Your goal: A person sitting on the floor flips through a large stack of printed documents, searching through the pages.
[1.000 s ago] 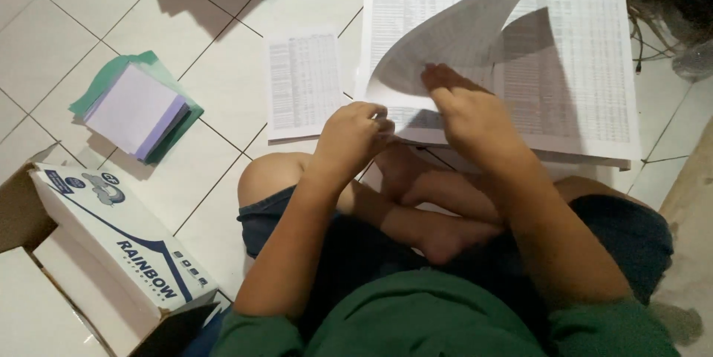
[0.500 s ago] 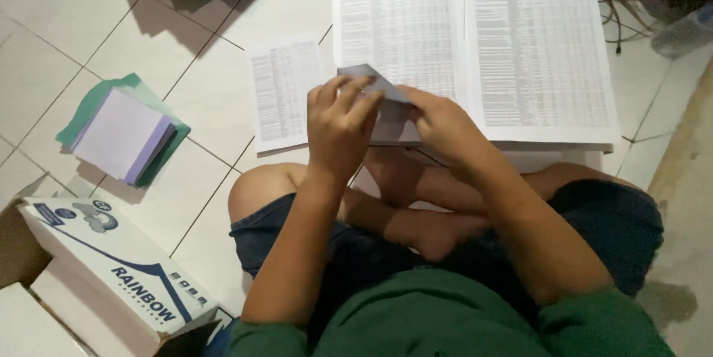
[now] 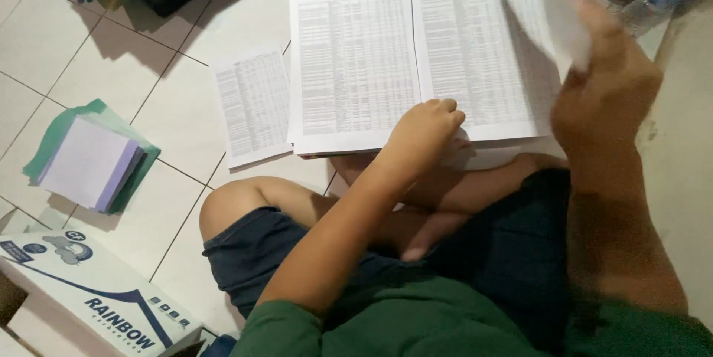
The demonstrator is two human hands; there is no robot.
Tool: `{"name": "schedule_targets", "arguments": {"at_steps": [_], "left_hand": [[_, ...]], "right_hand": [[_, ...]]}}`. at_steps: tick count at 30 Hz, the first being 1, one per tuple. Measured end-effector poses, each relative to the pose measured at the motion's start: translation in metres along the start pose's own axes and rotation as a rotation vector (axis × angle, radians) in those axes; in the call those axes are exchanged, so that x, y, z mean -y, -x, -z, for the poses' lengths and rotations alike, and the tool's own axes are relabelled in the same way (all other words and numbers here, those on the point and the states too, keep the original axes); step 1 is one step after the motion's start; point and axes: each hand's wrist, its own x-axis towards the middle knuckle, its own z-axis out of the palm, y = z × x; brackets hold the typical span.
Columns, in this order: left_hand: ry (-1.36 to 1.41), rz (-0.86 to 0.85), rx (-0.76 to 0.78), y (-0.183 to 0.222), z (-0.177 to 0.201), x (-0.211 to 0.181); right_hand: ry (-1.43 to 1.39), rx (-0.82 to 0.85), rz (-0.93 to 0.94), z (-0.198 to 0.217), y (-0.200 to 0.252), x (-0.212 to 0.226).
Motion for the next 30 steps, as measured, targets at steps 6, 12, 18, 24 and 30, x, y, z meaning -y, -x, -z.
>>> {"name": "schedule_targets", "arguments": {"at_steps": [6,12,18,24,30], "left_hand": [[0.02,0.038,0.046,0.004,0.029,-0.005],[-0.152,-0.208,-0.211,0.016,0.015,0.009],[-0.012,-0.144,-0.324,0.023,0.054,-0.008],[-0.27,0.22,-0.091,0.097,0.113,0.086],[-0.156,0.281,0.179,0.124,0.144,0.092]], "right_hand": [[-0.269,0.634,-0.045,-0.04,0.062,-0.011],[-0.361,0.806,-0.117,-0.052,0.091,0.002],[-0.362,0.966,-0.332,-0.056,0.08,-0.012],[-0.274,0.984,-0.606,-0.042,0.04,-0.025],[-0.172,0.716,-0.366,-0.063,-0.048,0.103]]}}
